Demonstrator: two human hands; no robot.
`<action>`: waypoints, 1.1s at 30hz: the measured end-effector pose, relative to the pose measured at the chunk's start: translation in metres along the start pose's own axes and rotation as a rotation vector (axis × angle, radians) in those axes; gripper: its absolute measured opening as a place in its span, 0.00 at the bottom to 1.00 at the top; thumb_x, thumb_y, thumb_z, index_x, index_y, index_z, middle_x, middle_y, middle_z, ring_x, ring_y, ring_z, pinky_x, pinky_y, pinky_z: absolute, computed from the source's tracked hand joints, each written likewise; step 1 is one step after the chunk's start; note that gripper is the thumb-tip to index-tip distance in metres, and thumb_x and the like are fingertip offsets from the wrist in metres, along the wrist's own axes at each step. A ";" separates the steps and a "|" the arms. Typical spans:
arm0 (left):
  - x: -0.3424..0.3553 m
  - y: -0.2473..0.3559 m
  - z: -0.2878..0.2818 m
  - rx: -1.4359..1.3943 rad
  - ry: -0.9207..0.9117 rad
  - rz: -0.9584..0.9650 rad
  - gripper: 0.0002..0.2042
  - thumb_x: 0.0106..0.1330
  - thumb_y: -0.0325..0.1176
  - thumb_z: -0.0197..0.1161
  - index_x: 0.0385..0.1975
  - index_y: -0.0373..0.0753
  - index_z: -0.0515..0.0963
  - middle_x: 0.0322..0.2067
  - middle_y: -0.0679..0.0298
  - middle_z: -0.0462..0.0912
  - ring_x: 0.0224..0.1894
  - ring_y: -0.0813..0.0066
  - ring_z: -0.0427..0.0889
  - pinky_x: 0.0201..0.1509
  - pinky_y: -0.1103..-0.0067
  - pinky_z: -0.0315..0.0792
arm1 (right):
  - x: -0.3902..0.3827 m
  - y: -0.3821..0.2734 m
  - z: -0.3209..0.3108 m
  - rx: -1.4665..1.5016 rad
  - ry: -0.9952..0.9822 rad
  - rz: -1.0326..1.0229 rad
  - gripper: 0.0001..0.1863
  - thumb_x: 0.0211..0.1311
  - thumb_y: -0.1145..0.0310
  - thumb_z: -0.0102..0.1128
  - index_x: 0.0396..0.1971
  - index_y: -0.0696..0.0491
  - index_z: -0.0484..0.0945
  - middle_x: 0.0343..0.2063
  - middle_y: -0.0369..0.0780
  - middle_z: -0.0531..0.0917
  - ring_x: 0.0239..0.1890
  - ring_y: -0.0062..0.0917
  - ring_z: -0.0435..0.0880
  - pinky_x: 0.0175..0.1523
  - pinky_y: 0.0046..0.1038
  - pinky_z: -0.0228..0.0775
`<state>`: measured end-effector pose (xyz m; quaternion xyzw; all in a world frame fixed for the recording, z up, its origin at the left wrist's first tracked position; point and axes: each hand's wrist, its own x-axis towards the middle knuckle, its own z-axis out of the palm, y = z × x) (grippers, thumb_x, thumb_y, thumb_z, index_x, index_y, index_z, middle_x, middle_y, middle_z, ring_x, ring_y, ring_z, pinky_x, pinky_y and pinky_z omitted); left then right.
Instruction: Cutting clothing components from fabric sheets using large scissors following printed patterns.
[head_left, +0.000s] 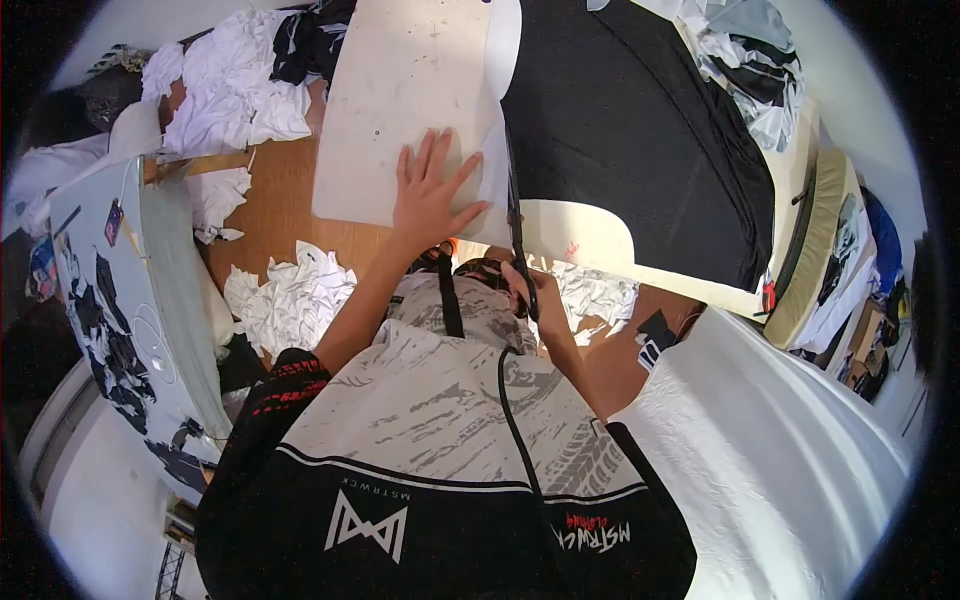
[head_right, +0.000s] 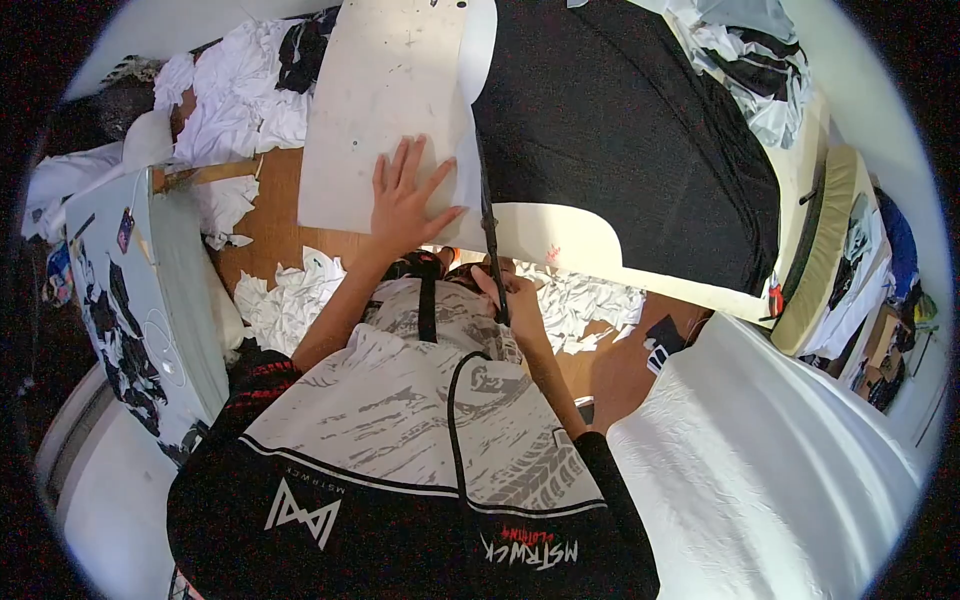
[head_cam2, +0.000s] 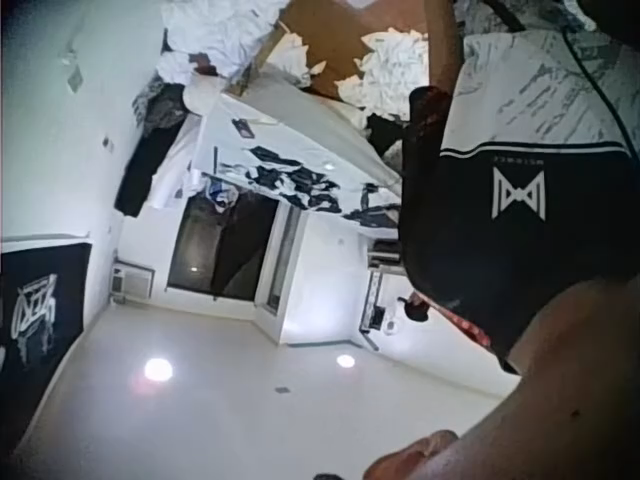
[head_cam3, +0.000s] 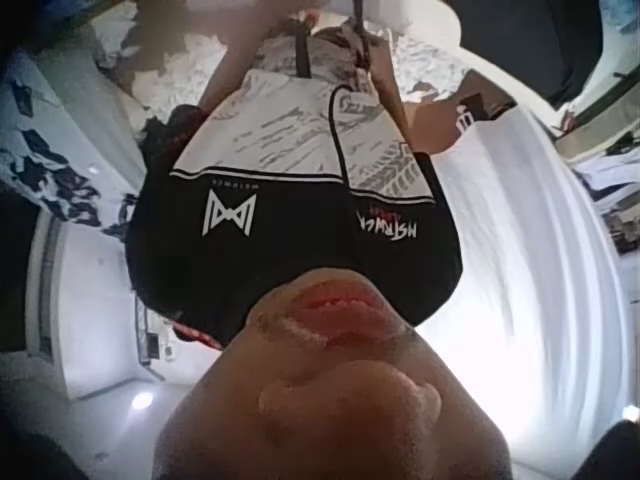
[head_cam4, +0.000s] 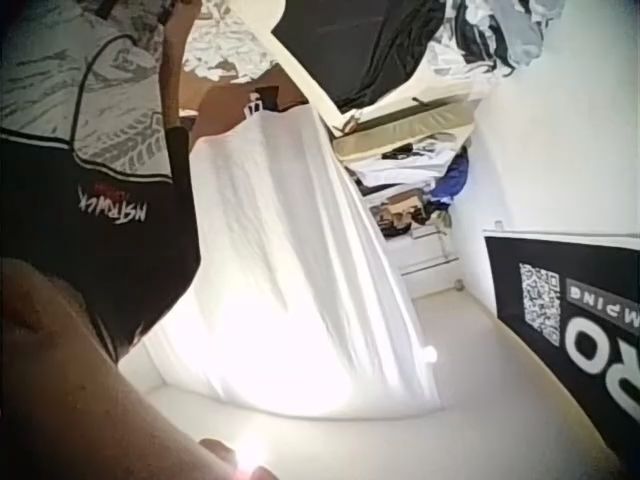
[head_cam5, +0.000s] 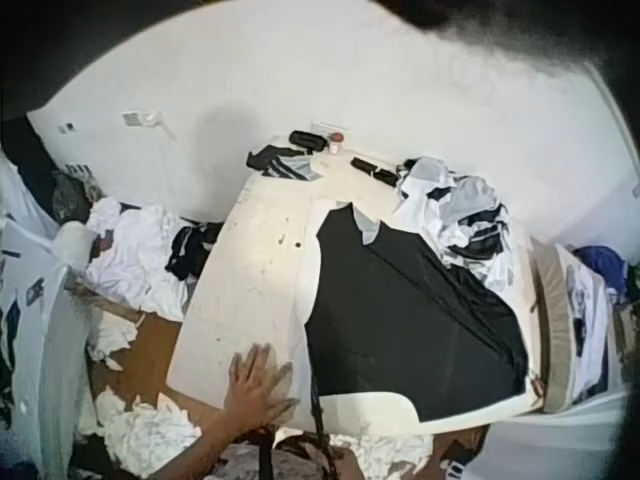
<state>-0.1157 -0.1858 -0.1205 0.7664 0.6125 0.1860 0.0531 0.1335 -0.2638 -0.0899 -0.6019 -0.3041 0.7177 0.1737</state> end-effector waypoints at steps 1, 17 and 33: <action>0.000 0.000 0.000 -0.004 -0.004 -0.002 0.35 0.63 0.61 0.70 0.71 0.59 0.75 0.79 0.50 0.58 0.81 0.44 0.53 0.79 0.39 0.45 | 0.000 -0.007 0.001 0.008 -0.016 -0.036 0.29 0.68 0.40 0.70 0.21 0.51 0.78 0.16 0.31 0.76 0.18 0.14 0.75 0.24 0.20 0.60; 0.032 -0.018 -0.001 -0.162 0.091 -0.038 0.27 0.68 0.49 0.70 0.68 0.55 0.79 0.76 0.54 0.64 0.78 0.50 0.60 0.78 0.46 0.51 | -0.059 0.021 -0.050 -0.108 -0.126 0.183 0.26 0.66 0.44 0.75 0.27 0.53 0.81 0.19 0.28 0.74 0.21 0.13 0.69 0.27 0.21 0.56; 0.059 -0.021 0.002 -0.041 -0.006 0.093 0.35 0.63 0.63 0.69 0.69 0.56 0.76 0.77 0.53 0.62 0.80 0.48 0.56 0.80 0.43 0.44 | -0.001 -0.018 -0.001 0.085 -0.058 0.031 0.28 0.70 0.43 0.68 0.20 0.49 0.75 0.17 0.32 0.76 0.20 0.15 0.73 0.28 0.21 0.58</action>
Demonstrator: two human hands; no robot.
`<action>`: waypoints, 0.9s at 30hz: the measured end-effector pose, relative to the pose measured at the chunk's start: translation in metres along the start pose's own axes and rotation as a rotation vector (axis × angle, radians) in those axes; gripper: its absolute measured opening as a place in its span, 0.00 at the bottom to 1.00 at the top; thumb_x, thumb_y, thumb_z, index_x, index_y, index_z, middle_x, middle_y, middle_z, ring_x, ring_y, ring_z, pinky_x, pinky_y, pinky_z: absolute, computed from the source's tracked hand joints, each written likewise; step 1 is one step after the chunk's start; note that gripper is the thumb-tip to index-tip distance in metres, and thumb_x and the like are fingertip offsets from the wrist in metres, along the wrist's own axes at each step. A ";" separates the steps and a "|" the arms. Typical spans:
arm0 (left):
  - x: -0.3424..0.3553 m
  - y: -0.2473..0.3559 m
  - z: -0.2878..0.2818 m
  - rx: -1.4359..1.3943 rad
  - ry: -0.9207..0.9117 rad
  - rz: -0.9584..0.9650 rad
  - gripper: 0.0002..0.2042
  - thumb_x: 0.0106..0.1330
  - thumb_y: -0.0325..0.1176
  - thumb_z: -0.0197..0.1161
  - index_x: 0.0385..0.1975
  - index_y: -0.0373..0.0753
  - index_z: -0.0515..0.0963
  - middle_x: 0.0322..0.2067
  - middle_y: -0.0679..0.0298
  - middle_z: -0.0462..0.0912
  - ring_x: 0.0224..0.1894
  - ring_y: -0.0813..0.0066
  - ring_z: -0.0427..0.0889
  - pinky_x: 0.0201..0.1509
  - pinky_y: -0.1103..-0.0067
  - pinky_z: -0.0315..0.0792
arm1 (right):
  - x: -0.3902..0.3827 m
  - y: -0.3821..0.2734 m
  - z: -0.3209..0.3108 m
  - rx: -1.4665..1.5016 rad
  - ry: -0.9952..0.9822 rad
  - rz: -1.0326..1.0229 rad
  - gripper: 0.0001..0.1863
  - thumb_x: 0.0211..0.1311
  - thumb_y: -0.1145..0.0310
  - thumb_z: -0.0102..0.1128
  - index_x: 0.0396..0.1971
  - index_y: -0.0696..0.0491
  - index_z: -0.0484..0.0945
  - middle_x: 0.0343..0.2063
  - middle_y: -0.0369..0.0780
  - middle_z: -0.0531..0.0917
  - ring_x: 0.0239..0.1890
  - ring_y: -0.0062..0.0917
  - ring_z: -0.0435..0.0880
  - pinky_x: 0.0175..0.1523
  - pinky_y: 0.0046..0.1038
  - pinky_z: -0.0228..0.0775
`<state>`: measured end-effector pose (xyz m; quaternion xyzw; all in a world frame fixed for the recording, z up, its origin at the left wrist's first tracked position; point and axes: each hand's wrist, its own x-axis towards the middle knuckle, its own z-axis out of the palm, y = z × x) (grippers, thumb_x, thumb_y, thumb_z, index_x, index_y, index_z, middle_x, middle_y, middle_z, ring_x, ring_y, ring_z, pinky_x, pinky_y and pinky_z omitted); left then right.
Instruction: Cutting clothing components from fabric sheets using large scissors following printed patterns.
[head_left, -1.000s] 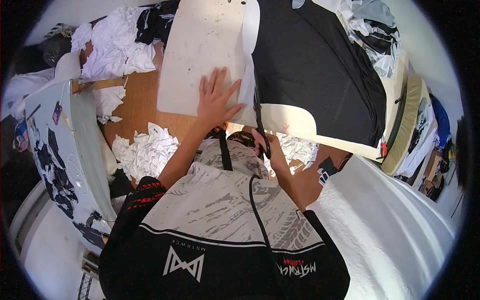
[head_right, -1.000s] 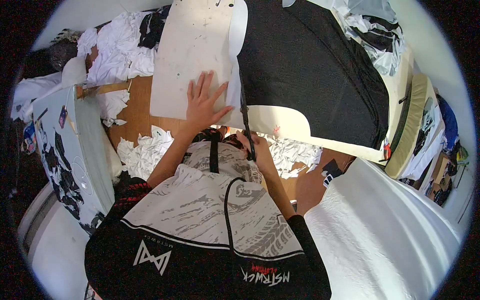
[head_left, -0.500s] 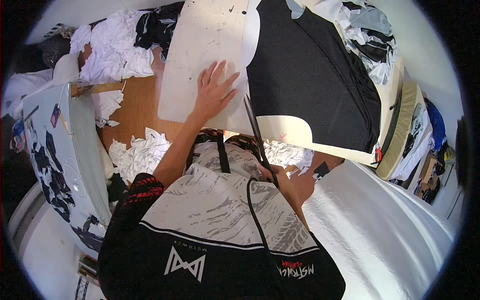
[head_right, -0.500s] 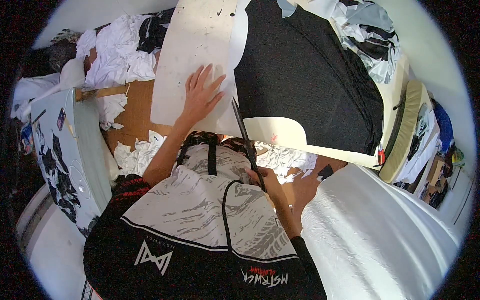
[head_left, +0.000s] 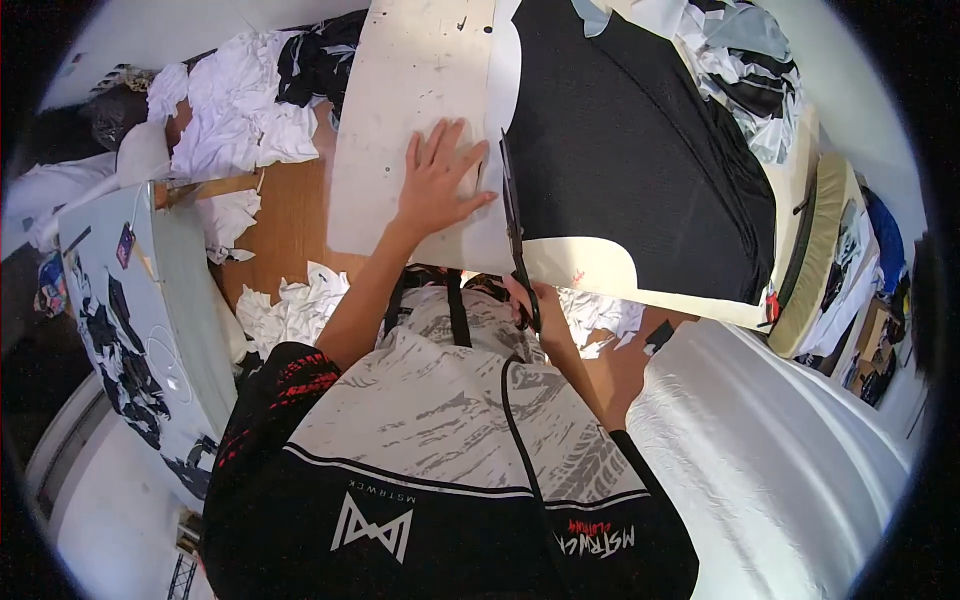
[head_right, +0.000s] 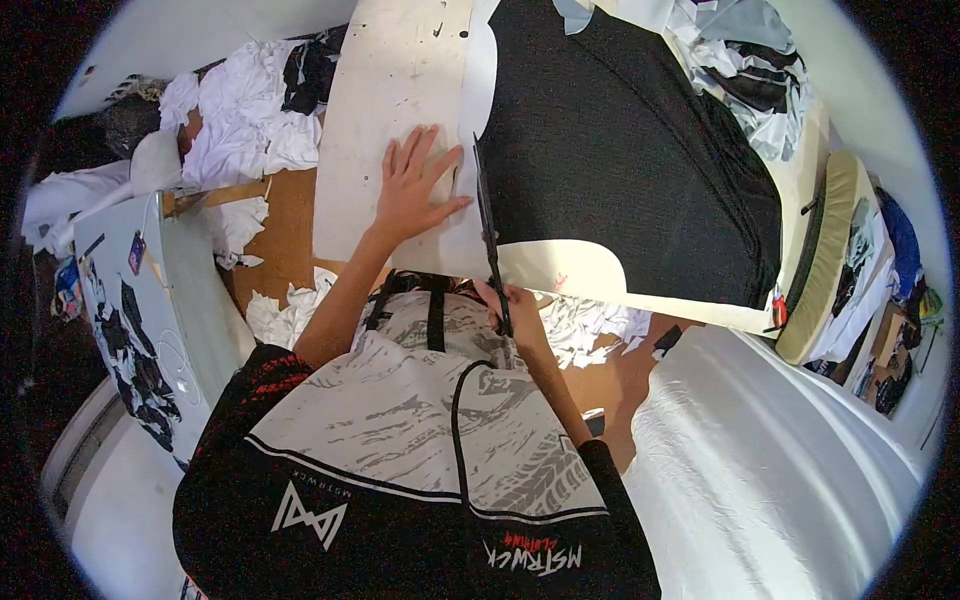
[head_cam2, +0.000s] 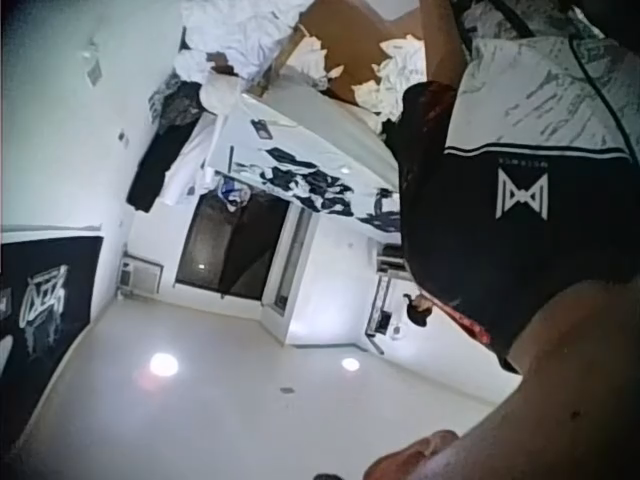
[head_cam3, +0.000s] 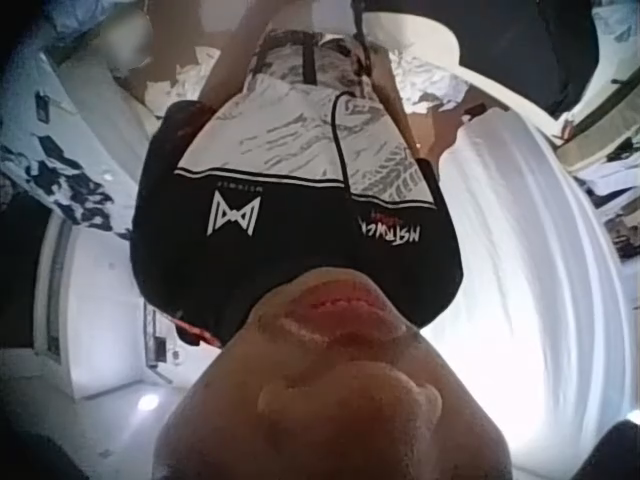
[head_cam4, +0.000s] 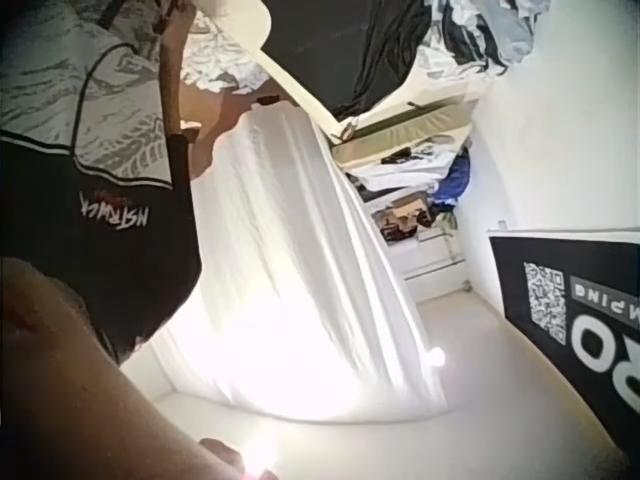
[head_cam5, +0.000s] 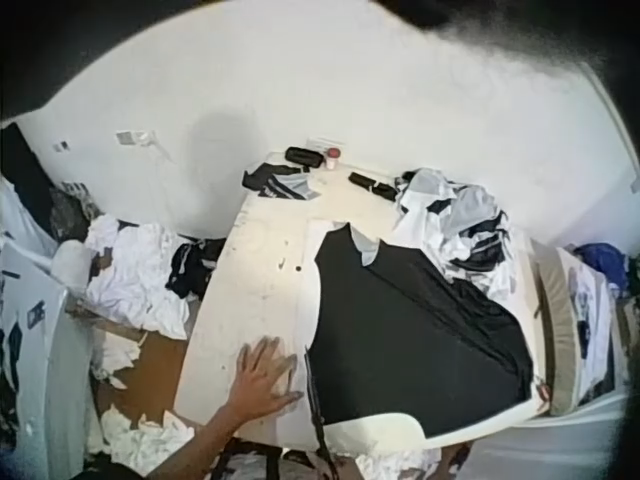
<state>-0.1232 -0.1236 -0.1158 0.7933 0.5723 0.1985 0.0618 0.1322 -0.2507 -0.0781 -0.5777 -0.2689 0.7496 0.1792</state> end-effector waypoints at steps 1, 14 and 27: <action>0.000 0.000 0.001 -0.001 0.003 0.004 0.35 0.63 0.63 0.69 0.69 0.56 0.76 0.77 0.53 0.62 0.80 0.48 0.56 0.80 0.43 0.44 | 0.000 -0.002 0.002 0.001 0.003 -0.030 0.28 0.70 0.42 0.68 0.20 0.49 0.75 0.17 0.31 0.75 0.20 0.15 0.72 0.29 0.21 0.58; -0.004 0.000 0.002 -0.041 0.020 -0.006 0.38 0.60 0.62 0.72 0.70 0.54 0.75 0.77 0.55 0.63 0.81 0.51 0.56 0.80 0.44 0.46 | -0.009 0.001 0.003 -0.157 0.118 0.038 0.27 0.67 0.44 0.74 0.23 0.54 0.81 0.15 0.31 0.75 0.18 0.14 0.72 0.25 0.23 0.58; -0.004 -0.016 0.007 -0.059 0.120 -0.031 0.29 0.70 0.48 0.69 0.68 0.46 0.76 0.76 0.56 0.66 0.79 0.52 0.61 0.79 0.49 0.50 | -0.125 0.131 -0.039 -0.094 0.370 -0.101 0.20 0.61 0.59 0.82 0.31 0.62 0.86 0.23 0.34 0.84 0.28 0.14 0.76 0.35 0.27 0.72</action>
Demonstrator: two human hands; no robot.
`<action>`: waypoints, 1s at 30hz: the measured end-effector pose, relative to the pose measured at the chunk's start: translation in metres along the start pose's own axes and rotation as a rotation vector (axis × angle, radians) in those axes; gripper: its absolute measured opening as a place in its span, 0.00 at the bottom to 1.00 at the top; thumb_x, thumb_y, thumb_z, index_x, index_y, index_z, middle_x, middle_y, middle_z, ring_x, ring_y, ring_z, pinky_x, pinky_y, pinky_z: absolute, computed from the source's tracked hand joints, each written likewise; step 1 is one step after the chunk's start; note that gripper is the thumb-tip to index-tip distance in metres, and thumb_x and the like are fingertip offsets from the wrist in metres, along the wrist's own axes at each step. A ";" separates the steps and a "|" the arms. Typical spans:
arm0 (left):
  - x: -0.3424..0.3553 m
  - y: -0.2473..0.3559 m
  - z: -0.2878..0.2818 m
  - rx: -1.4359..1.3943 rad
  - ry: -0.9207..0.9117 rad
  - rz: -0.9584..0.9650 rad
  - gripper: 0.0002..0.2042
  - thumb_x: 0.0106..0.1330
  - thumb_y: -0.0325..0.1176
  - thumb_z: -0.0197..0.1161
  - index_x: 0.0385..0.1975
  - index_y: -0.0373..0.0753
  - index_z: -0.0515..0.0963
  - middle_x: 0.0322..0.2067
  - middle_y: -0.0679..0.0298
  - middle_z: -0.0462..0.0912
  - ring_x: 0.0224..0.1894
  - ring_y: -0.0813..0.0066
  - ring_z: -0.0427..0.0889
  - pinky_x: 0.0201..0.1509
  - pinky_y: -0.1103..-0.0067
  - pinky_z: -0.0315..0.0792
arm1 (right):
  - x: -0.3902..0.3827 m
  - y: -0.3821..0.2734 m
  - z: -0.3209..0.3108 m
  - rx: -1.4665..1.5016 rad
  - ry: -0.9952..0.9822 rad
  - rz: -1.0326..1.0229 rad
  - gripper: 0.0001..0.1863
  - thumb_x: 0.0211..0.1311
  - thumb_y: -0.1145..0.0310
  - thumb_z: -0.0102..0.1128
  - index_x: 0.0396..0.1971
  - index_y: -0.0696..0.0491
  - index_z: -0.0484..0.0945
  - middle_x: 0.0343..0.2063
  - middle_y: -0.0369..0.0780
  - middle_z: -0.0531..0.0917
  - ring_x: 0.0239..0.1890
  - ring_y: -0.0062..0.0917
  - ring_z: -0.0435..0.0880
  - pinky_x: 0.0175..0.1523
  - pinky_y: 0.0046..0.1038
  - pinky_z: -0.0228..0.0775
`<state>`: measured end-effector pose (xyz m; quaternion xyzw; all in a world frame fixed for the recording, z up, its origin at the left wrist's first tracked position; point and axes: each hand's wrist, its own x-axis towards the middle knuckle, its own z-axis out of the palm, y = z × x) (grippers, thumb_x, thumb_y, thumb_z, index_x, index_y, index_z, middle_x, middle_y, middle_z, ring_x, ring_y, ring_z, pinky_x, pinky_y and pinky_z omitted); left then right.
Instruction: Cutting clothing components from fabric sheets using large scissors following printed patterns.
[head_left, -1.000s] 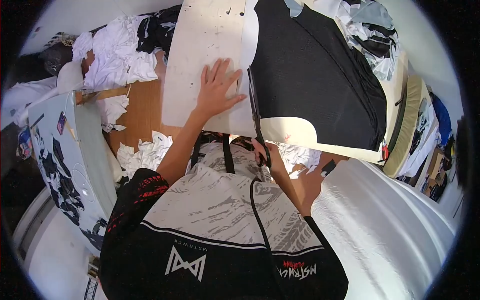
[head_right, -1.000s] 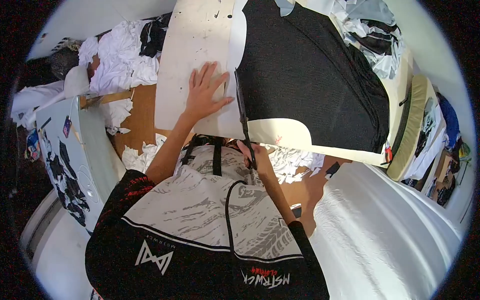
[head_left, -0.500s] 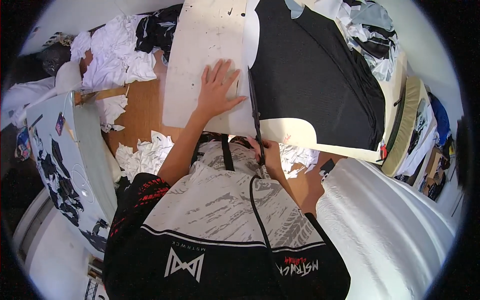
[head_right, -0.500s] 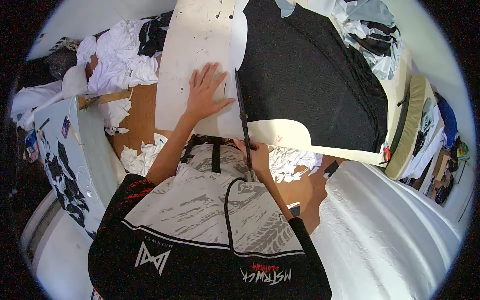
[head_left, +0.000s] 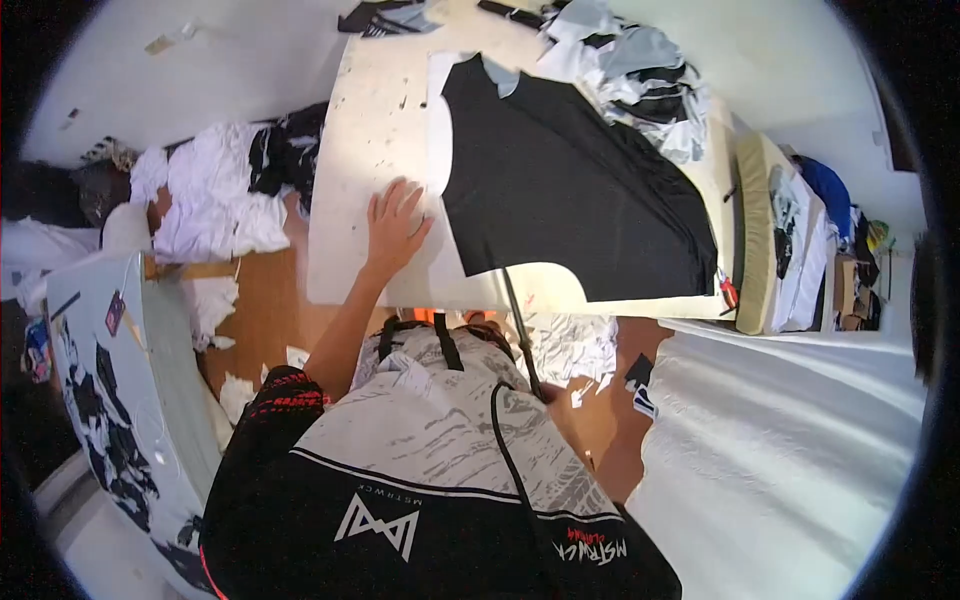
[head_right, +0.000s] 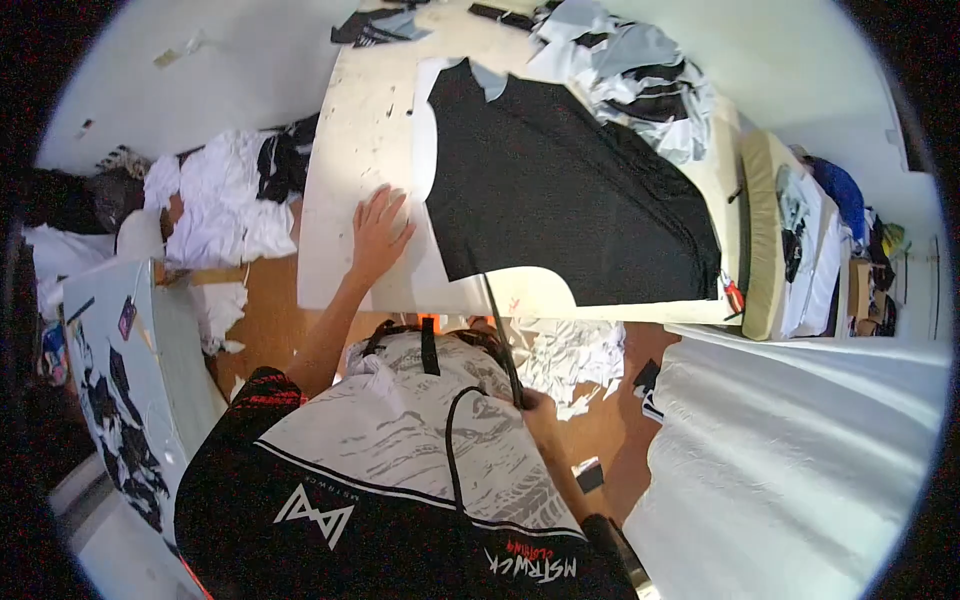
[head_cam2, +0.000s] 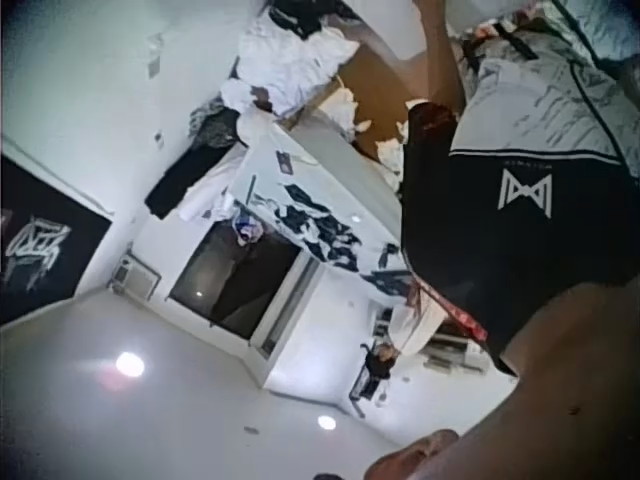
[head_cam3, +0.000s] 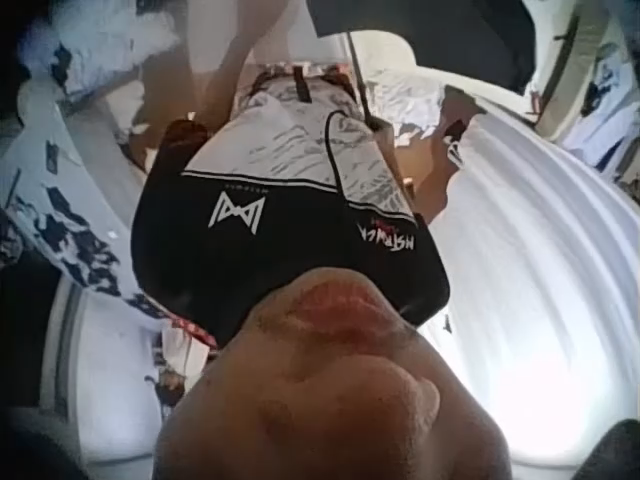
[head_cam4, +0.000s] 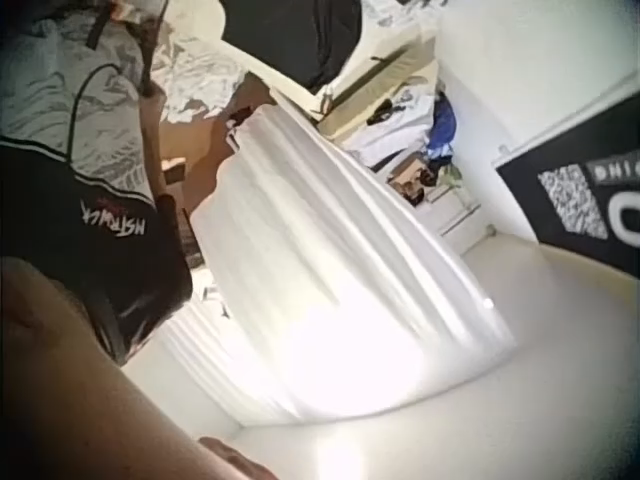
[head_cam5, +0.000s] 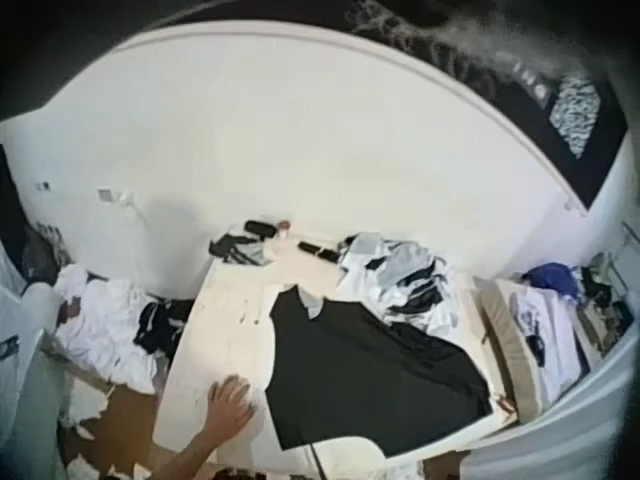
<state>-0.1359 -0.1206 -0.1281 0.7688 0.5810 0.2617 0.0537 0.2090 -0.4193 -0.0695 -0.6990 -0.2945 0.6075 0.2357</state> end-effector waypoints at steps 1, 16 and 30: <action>0.004 0.001 -0.004 0.020 -0.023 -0.046 0.28 0.70 0.47 0.69 0.68 0.47 0.77 0.77 0.57 0.64 0.79 0.52 0.60 0.80 0.50 0.51 | -0.001 0.024 -0.003 0.094 0.038 -0.054 0.19 0.60 0.59 0.82 0.29 0.61 0.86 0.21 0.34 0.83 0.27 0.14 0.75 0.34 0.28 0.72; -0.052 0.018 -0.031 0.184 -0.273 0.075 0.38 0.69 0.62 0.66 0.76 0.50 0.69 0.79 0.50 0.60 0.78 0.39 0.60 0.75 0.37 0.53 | 0.077 -0.055 0.008 0.002 0.748 -0.499 0.16 0.69 0.63 0.72 0.31 0.62 0.82 0.16 0.36 0.78 0.21 0.16 0.72 0.27 0.29 0.62; 0.108 0.055 0.077 0.262 -0.079 0.144 0.34 0.76 0.59 0.59 0.77 0.52 0.66 0.79 0.48 0.58 0.80 0.42 0.57 0.79 0.40 0.48 | 0.232 -0.098 -0.130 -0.298 0.933 -0.513 0.18 0.71 0.62 0.66 0.48 0.60 0.74 0.37 0.59 0.85 0.42 0.62 0.83 0.45 0.53 0.73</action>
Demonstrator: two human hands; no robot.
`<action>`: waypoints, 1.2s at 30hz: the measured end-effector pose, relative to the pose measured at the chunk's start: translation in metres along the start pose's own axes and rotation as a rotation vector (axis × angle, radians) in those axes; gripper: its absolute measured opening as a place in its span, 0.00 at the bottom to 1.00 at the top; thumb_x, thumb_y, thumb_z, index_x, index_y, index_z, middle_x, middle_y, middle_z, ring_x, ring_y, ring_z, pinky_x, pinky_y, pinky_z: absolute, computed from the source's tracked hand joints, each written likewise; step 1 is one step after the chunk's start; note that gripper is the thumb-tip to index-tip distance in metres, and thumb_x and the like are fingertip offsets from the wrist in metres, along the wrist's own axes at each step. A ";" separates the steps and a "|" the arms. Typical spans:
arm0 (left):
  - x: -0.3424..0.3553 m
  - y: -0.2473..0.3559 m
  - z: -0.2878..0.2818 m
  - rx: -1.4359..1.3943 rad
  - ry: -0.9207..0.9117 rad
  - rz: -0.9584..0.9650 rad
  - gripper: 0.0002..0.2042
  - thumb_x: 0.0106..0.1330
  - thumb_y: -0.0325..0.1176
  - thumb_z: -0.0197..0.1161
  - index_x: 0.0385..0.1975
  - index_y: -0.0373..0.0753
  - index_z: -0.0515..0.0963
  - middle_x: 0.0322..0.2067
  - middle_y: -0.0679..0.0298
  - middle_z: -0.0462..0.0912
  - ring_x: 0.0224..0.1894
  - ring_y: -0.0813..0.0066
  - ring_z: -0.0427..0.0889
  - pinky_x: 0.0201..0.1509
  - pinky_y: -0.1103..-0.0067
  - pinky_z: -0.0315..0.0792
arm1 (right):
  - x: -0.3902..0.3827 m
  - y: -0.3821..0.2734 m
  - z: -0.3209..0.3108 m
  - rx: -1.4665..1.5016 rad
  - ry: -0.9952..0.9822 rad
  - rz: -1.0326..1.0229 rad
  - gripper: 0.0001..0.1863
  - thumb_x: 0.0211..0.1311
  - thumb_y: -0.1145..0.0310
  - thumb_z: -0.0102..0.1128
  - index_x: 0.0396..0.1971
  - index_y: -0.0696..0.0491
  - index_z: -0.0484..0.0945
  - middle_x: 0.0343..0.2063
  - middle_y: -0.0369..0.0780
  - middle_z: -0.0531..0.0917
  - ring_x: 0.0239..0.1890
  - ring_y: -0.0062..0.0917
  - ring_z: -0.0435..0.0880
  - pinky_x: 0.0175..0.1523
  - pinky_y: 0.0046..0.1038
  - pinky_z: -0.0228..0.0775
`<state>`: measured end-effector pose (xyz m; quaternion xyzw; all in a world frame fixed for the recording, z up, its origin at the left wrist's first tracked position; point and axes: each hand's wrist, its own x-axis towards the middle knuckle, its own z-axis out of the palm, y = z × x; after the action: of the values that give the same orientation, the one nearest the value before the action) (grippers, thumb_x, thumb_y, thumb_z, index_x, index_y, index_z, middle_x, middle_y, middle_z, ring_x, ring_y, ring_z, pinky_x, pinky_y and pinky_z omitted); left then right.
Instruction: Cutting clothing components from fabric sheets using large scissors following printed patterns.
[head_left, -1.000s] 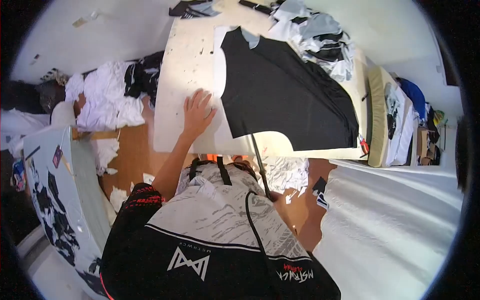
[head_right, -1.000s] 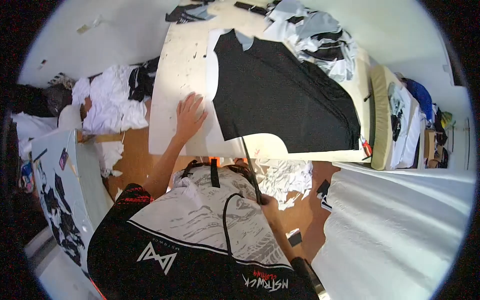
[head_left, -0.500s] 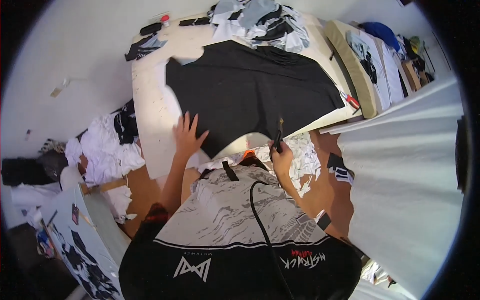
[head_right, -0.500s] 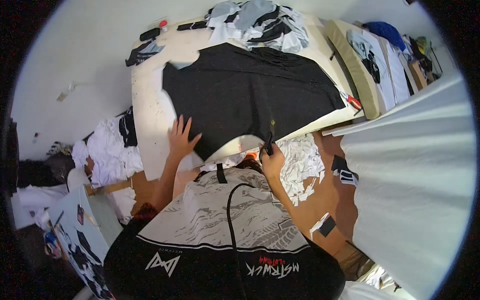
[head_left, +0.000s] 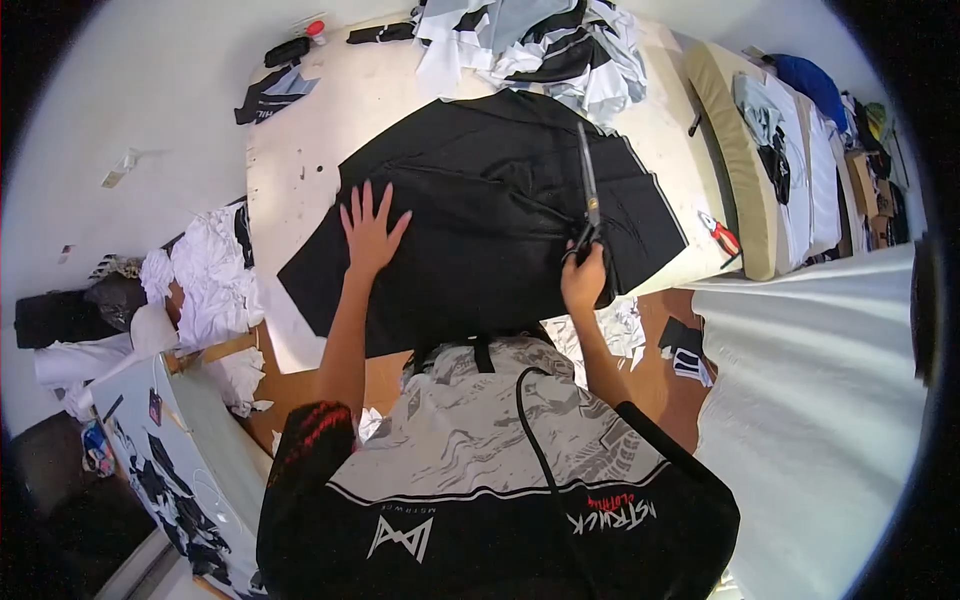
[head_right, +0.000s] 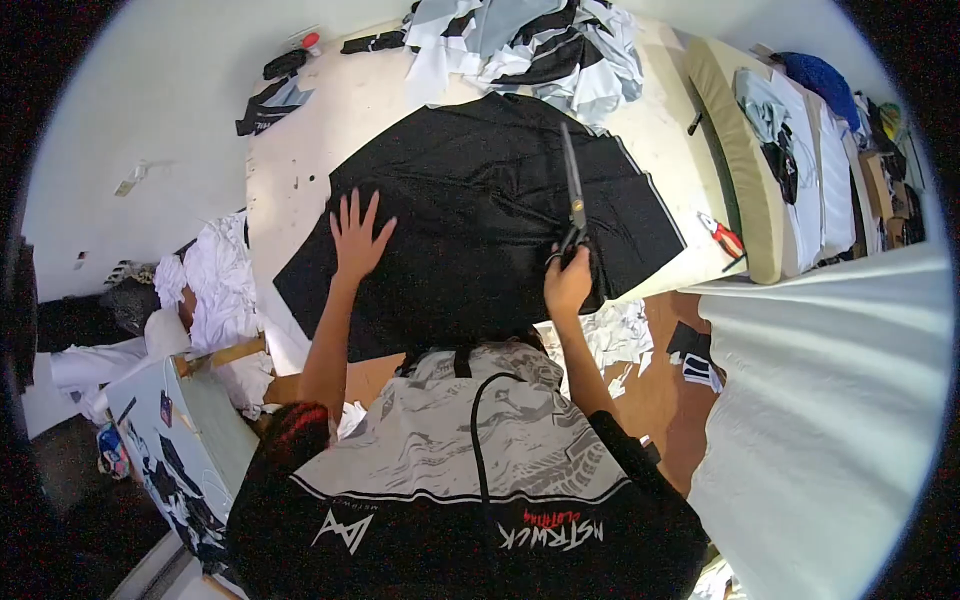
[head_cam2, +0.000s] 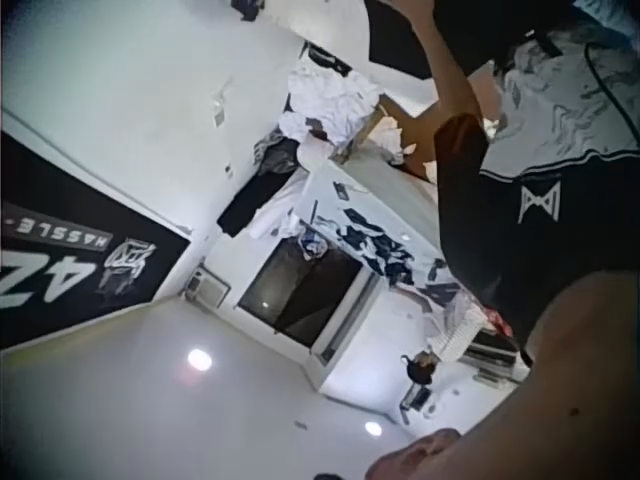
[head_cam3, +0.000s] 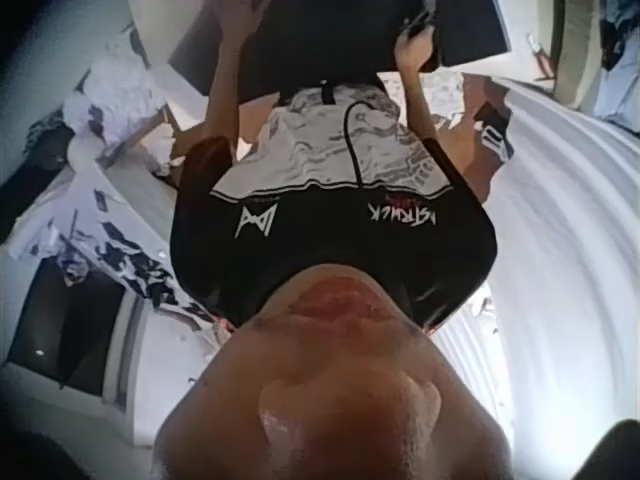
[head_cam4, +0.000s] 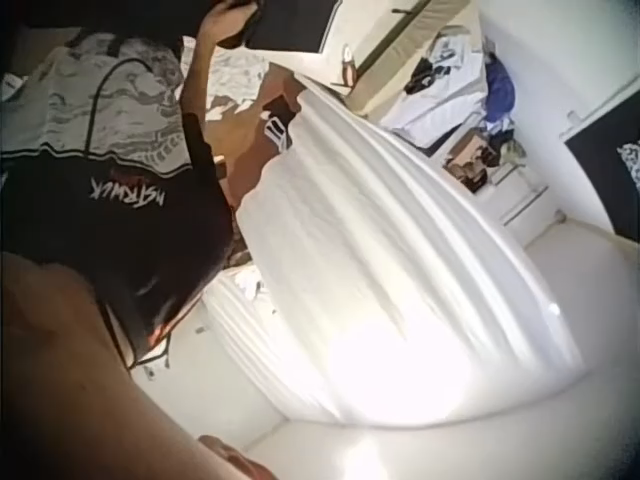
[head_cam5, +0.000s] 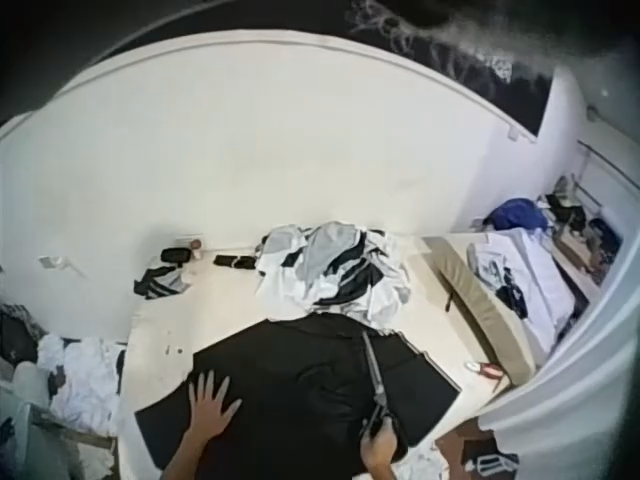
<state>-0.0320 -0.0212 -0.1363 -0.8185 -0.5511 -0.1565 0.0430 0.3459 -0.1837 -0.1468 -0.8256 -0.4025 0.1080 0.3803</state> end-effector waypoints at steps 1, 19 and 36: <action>0.028 0.008 0.018 -0.024 0.004 -0.006 0.34 0.76 0.60 0.59 0.77 0.52 0.67 0.79 0.48 0.58 0.80 0.42 0.57 0.79 0.39 0.47 | 0.024 0.015 0.001 -0.018 0.053 -0.035 0.18 0.71 0.61 0.66 0.47 0.59 0.74 0.37 0.59 0.85 0.43 0.62 0.84 0.46 0.53 0.74; 0.085 0.073 0.037 -0.293 0.150 -0.035 0.34 0.67 0.53 0.71 0.71 0.47 0.74 0.75 0.45 0.64 0.78 0.40 0.60 0.77 0.41 0.53 | 0.072 0.055 -0.092 0.225 -0.555 0.082 0.10 0.64 0.70 0.77 0.30 0.59 0.83 0.22 0.30 0.75 0.29 0.14 0.69 0.35 0.23 0.67; -0.067 0.096 0.028 -0.214 -0.013 -0.097 0.37 0.69 0.60 0.65 0.73 0.44 0.73 0.78 0.41 0.56 0.81 0.35 0.49 0.77 0.33 0.40 | -0.177 0.024 -0.129 0.479 -1.112 0.753 0.20 0.70 0.53 0.72 0.33 0.59 0.86 0.24 0.31 0.84 0.27 0.13 0.79 0.33 0.21 0.68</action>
<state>0.0386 -0.1117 -0.1731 -0.7917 -0.5707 -0.2108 -0.0560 0.3066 -0.3955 -0.0976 -0.6248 -0.1895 0.7228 0.2265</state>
